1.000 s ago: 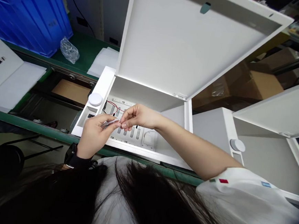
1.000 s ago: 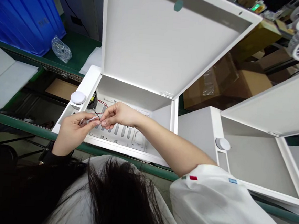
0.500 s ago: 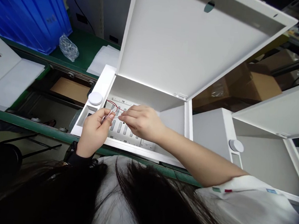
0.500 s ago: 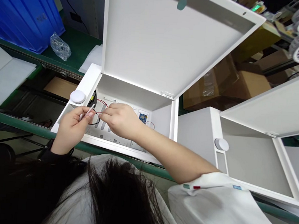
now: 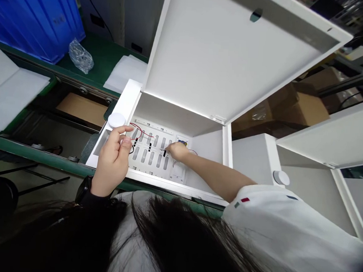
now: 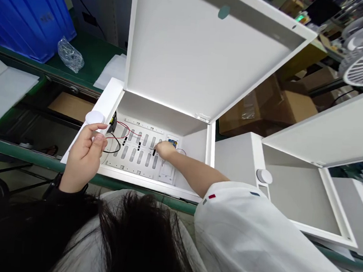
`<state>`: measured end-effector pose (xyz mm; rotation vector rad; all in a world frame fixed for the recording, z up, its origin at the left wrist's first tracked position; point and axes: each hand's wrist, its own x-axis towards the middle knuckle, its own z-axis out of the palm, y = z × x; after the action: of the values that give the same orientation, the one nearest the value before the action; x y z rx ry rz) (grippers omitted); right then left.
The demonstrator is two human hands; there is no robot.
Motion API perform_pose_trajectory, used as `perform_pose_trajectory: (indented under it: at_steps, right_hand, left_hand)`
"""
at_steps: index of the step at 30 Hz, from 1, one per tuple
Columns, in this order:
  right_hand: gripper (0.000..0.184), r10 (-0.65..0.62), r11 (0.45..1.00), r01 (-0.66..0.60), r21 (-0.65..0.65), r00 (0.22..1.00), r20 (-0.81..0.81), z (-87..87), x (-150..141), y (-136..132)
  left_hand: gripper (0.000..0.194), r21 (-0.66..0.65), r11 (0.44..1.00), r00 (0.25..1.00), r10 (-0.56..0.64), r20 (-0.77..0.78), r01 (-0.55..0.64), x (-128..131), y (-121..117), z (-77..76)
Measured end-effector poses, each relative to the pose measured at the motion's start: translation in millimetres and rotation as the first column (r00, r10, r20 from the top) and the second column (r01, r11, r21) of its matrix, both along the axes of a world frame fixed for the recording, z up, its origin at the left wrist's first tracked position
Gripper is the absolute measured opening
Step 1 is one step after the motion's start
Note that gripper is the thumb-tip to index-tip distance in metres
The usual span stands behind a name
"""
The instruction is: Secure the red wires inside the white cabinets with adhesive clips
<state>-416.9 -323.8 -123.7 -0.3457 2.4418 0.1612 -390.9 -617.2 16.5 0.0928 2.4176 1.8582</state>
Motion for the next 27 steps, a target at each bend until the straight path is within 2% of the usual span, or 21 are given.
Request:
perform_pose_trajectory:
  at_steps: [3, 9, 14, 19, 24, 27]
  right_hand:
    - [0.046, 0.078, 0.996, -0.078, -0.032, 0.997, -0.018, -17.4, 9, 3]
    - [0.045, 0.084, 0.996, -0.085, -0.039, 0.996, -0.044, -37.0, 11, 8]
    - [0.039, 0.109, 0.994, -0.109, -0.021, 0.994, -0.026, -36.8, 9, 4]
    - [0.034, 0.076, 0.997, -0.076, -0.014, 0.997, 0.005, -32.7, 5, -1]
    - [0.041, 0.094, 0.992, -0.094, -0.080, 0.996, -0.002, -28.7, -1, -5]
    - [0.041, 0.059, 0.994, -0.057, -0.093, 0.998, 0.022, -27.5, -3, -6]
  left_hand:
    - [0.025, 0.008, 1.000, 1.000, -0.005, 0.015, 0.005, -1, -1, 0.2]
    - [0.024, -0.041, 0.999, 0.999, -0.025, 0.030, 0.026, -3, -2, 2.7]
    - [0.023, -0.094, 0.995, 0.999, -0.038, 0.026, 0.041, -3, -1, 4.2]
    - [0.022, -0.110, 0.993, 0.999, -0.049, 0.023, 0.051, -3, 0, 4.1]
    - [0.022, -0.145, 0.987, 0.998, -0.059, 0.025, 0.062, -3, 3, 5.2]
    - [0.021, -0.160, 0.985, 0.998, -0.062, 0.010, 0.062, -3, 3, 5.8]
